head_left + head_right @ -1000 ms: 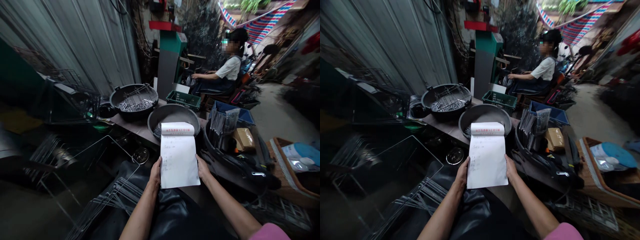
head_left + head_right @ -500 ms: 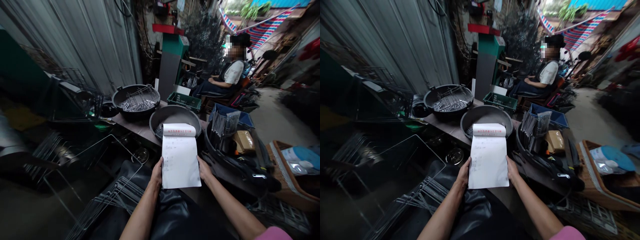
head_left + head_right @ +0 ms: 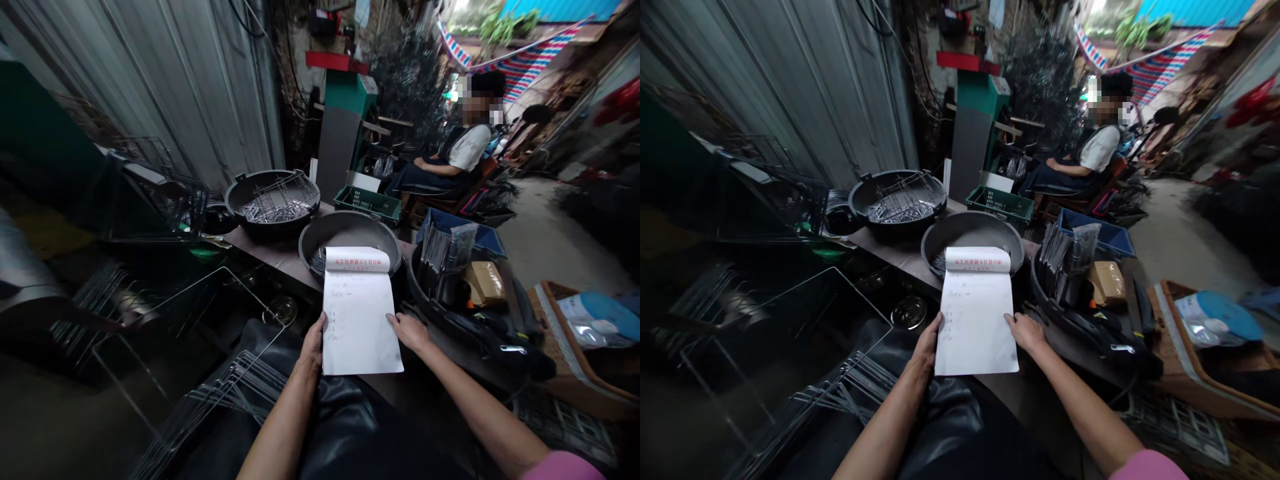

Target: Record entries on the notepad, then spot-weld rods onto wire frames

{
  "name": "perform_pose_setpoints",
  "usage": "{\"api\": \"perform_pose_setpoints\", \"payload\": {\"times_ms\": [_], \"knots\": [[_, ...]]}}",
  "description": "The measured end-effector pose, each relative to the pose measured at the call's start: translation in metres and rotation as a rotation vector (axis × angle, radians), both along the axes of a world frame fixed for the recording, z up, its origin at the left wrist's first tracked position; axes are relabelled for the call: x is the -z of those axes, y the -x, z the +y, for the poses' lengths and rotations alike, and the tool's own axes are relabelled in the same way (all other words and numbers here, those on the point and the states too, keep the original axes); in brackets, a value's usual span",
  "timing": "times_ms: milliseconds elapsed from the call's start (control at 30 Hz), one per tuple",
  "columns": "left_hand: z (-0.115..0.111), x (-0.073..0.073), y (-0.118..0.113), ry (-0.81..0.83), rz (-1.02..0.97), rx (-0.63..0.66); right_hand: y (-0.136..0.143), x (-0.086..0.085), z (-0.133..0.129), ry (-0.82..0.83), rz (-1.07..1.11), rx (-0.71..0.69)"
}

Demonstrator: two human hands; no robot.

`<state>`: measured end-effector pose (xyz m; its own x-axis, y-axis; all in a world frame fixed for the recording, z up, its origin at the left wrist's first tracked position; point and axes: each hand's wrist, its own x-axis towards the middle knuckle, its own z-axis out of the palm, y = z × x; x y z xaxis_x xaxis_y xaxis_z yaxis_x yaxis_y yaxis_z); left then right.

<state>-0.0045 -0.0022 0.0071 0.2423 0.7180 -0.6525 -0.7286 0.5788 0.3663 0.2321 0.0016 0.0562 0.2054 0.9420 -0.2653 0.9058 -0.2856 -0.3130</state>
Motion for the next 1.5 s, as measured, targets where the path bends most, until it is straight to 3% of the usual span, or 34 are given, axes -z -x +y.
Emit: {"api": "perform_pose_setpoints", "payload": {"times_ms": [100, 233, 333, 433, 600, 733, 933, 1500], "knots": [[0.001, 0.004, 0.000, -0.013, 0.003, 0.008, 0.002, -0.027, -0.002, -0.042, -0.398, -0.205], [0.002, 0.006, 0.001, 0.002, -0.012, 0.010, 0.005, -0.046, -0.024, -0.193, -0.438, -0.630], [0.002, 0.003, 0.001, 0.009, -0.036, 0.018, 0.000, -0.040, -0.056, -0.209, -0.342, -0.965], [0.002, -0.002, 0.000, 0.003, -0.066, 0.018, -0.009, -0.021, -0.083, -0.202, -0.343, -1.114], [0.000, -0.013, -0.001, 0.030, -0.093, 0.013, -0.019, 0.001, -0.094, -0.277, -0.464, -1.020], [0.000, -0.016, -0.001, 0.040, -0.093, -0.018, -0.019, -0.004, -0.087, -0.338, -0.412, -0.946], [0.000, -0.010, -0.002, 0.017, -0.056, -0.025, -0.015, -0.009, -0.087, -0.366, -0.389, -0.832], [-0.001, -0.009, -0.001, 0.028, -0.038, -0.031, -0.007, -0.001, -0.089, -0.351, -0.272, -0.860]]}}
